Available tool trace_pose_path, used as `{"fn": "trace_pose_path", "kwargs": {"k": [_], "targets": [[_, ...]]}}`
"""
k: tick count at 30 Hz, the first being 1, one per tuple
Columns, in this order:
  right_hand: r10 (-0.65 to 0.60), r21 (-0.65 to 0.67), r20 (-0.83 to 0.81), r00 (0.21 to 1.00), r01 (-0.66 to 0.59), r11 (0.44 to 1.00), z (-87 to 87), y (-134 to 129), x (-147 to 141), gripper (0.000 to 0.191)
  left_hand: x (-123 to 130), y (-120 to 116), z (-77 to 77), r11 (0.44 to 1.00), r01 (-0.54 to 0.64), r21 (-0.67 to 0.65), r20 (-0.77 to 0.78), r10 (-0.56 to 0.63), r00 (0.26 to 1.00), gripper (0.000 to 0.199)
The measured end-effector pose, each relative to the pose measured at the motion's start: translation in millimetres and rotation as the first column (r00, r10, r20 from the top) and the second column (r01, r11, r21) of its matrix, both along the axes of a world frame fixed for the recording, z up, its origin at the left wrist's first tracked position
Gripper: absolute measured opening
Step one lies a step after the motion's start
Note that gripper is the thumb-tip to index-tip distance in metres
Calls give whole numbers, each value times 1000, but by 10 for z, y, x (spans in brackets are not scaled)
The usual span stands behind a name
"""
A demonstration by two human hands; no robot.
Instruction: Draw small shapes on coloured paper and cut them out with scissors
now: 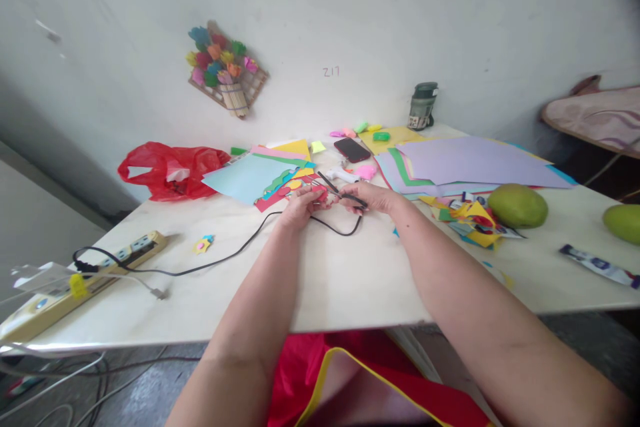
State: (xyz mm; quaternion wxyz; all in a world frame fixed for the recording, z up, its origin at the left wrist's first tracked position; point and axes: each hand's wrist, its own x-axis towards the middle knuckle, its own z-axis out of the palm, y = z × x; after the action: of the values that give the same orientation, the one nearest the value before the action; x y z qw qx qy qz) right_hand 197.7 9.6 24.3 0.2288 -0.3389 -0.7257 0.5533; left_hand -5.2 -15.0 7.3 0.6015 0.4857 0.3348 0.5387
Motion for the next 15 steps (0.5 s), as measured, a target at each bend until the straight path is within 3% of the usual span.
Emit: {"fn": "trace_pose_path", "kwargs": {"k": [9, 15], "targets": [[-18, -36, -29, 999, 17, 999, 60, -55, -15, 16, -3, -2, 4, 1000, -3, 13, -51, 4, 999, 24], [-15, -34, -48, 999, 14, 999, 14, -10, -15, 24, -3, -10, 8, 1000, -4, 15, -46, 5, 999, 24]]}}
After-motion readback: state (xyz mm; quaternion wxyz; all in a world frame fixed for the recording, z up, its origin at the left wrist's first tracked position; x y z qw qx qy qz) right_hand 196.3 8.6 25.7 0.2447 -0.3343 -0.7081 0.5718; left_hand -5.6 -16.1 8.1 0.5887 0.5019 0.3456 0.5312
